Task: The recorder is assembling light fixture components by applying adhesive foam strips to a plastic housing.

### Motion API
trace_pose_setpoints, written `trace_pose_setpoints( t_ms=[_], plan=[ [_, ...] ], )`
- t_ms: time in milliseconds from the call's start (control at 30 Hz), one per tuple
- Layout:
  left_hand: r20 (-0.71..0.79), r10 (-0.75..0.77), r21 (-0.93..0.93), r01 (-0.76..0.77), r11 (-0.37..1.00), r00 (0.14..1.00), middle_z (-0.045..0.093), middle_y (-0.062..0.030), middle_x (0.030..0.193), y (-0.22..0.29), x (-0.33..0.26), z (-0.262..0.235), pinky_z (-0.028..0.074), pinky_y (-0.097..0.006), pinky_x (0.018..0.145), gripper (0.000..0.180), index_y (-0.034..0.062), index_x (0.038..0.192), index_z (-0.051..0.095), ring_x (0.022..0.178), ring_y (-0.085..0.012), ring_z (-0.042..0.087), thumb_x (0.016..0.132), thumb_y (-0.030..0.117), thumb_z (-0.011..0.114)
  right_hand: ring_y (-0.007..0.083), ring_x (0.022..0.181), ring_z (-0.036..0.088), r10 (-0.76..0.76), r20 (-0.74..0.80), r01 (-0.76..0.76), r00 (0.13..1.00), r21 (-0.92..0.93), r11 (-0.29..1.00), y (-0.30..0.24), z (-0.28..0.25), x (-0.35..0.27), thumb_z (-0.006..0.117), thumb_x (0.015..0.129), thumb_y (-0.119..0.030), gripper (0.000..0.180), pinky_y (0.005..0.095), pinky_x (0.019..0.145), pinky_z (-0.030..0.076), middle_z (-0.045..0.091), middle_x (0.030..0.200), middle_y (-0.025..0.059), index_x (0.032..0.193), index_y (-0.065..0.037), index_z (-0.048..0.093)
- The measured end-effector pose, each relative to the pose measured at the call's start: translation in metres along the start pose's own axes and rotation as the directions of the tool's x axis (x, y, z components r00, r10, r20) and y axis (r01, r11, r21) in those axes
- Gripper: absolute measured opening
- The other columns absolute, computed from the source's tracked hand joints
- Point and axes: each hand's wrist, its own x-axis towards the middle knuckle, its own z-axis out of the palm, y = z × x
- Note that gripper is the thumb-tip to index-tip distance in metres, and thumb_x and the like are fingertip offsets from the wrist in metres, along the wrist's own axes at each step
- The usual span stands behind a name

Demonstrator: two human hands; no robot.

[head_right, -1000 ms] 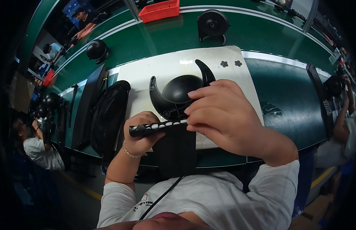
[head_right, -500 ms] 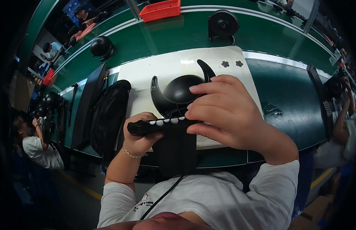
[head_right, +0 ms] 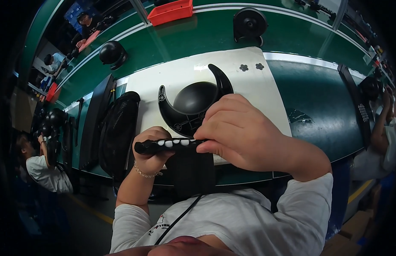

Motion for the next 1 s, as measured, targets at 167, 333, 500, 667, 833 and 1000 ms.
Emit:
trace_pose_setpoints(
  t_ms=[167, 333, 500, 667, 833, 1000],
  plan=[
    [0.059, 0.044, 0.085, -0.049, 0.995, 0.997, 0.054, -0.0066, 0.06, 0.005, 0.0042, -0.0013, 0.04, -0.029, 0.048, 0.027, 0.0045, 0.066, 0.052, 0.052, -0.0215, 0.053, 0.055, 0.002, 0.076, 0.0222, 0.08, 0.056, 0.095, 0.068, -0.102, 0.993, 0.112, 0.989, 0.002, -0.0028, -0.0014, 0.069, 0.072, -0.018, 0.017, 0.032, 0.071, 0.042, 0.06, 0.079, 0.0057, 0.081, -0.005, 0.062],
    [0.088, 0.141, 0.224, -0.157, 0.962, 0.986, 0.056, -0.0055, 0.061, 0.0082, 0.0059, 0.0002, 0.042, -0.028, 0.048, 0.027, 0.0058, 0.067, 0.052, 0.053, -0.0205, 0.055, 0.055, 0.002, 0.076, 0.022, 0.081, 0.056, 0.258, 0.136, -0.288, 0.957, 0.298, 0.91, 0.0011, -0.0041, -0.0015, 0.064, 0.078, -0.015, 0.012, 0.0306, 0.073, 0.043, 0.061, 0.08, 0.0069, 0.081, -0.003, 0.062],
    [0.1, 0.16, 0.155, -0.175, 0.972, 0.982, 0.058, -0.0057, 0.062, 0.0027, 0.0042, -0.0003, 0.042, -0.027, 0.048, 0.024, 0.0061, 0.069, 0.055, 0.054, -0.02, 0.055, 0.057, 0.002, 0.075, 0.0222, 0.081, 0.056, 0.224, 0.127, -0.249, 0.966, 0.235, 0.94, 0.0005, -0.0083, -0.0021, 0.063, 0.078, -0.016, 0.012, 0.032, 0.073, 0.043, 0.06, 0.08, 0.0059, 0.082, -0.005, 0.062],
    [0.067, 0.104, 0.099, -0.11, 0.989, 0.992, 0.057, -0.0055, 0.062, 0.0044, 0.005, 0.0014, 0.041, -0.028, 0.047, 0.023, 0.0062, 0.069, 0.056, 0.054, -0.0197, 0.055, 0.057, 0.002, 0.075, 0.0232, 0.08, 0.056, 0.101, 0.067, -0.104, 0.993, 0.045, 0.994, -0.0003, -0.0081, -0.0023, 0.066, 0.075, -0.017, 0.015, 0.0338, 0.073, 0.043, 0.06, 0.08, 0.0053, 0.083, -0.005, 0.061],
    [0.067, 0.127, 0.138, -0.135, 0.981, 0.99, 0.057, -0.0049, 0.061, 0.0036, 0.0068, 0.0026, 0.04, -0.027, 0.046, 0.023, 0.0067, 0.066, 0.055, 0.053, -0.0197, 0.054, 0.057, 0.001, 0.075, 0.0235, 0.08, 0.057, 0.125, 0.085, -0.131, 0.988, 0.075, 0.989, 0.0045, -0.0034, -0.0044, 0.069, 0.071, -0.018, 0.019, 0.0311, 0.067, 0.046, 0.061, 0.081, 0.0068, 0.084, -0.005, 0.062],
    [0.064, 0.126, 0.165, -0.135, 0.977, 0.99, 0.057, -0.0047, 0.061, 0.0057, 0.0068, 0.0023, 0.04, -0.027, 0.046, 0.023, 0.0066, 0.066, 0.055, 0.052, -0.0194, 0.054, 0.057, 0.0, 0.075, 0.0252, 0.078, 0.055, 0.155, 0.093, -0.167, 0.983, 0.14, 0.976, 0.0047, -0.0011, -0.0043, 0.066, 0.074, -0.015, 0.016, 0.0339, 0.07, 0.044, 0.059, 0.08, 0.0067, 0.084, -0.004, 0.061]
  ],
)
